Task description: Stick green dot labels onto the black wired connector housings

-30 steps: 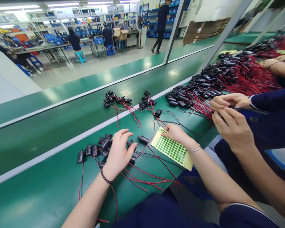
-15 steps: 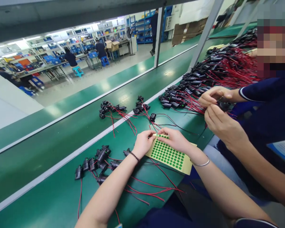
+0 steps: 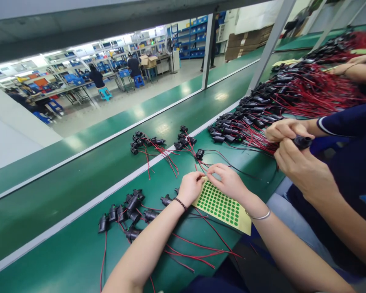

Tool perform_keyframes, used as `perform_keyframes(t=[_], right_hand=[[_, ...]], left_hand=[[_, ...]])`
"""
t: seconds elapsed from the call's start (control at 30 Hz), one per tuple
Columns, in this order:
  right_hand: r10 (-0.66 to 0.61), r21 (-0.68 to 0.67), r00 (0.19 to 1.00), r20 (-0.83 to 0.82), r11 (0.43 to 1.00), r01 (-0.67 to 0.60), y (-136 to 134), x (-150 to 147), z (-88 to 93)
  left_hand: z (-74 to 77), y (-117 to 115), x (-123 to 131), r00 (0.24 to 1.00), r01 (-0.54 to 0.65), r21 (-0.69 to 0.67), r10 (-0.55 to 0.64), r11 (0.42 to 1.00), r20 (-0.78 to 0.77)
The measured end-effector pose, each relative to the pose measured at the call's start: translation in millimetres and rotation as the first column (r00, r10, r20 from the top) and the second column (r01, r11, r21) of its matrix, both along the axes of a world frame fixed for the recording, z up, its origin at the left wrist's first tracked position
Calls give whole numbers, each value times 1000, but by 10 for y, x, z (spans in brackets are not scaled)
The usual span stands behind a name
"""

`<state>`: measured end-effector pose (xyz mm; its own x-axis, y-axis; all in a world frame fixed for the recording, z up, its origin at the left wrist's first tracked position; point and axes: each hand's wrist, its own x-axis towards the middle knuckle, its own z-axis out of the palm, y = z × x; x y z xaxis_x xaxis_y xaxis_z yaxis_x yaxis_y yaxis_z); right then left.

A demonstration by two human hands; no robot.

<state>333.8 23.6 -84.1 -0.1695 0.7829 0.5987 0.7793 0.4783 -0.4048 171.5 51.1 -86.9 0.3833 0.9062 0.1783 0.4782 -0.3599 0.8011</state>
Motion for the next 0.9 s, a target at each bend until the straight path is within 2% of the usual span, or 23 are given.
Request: perform_keyframes(t=[0.1,0.23,0.33,0.47,0.6,0.67,0.77,0.9], right_hand=[[-48,117,999,-7,992,48,61,-43,10],[-73,280,991,115,959,38,76,-179,63],[-47,317,982,182,948,-13,55,-305,111],[57,277,989,138,956,-94,48,-460,160],[153,154,983,-98,978,-137,53,-580,234],[170,87,971,-166,984,-157,57,-621,286],[192,37,965,-178,981,-189,74,-667,351],[209,46,965,-159,978,-204,94,-732,382]], left_hand=[[50,0,-12,996,-70,-3,71,998,51],[120,-38,-94,950,-137,-191,184,972,254],[139,-82,-203,926,-153,-252,228,956,302],[157,-129,-380,867,-162,-299,280,941,412],[190,-148,-542,823,-173,-298,304,939,480],[204,-157,-604,823,-175,-287,300,942,483],[219,-181,-668,844,-187,-242,282,952,457],[236,-227,-713,917,-213,-61,221,975,331]])
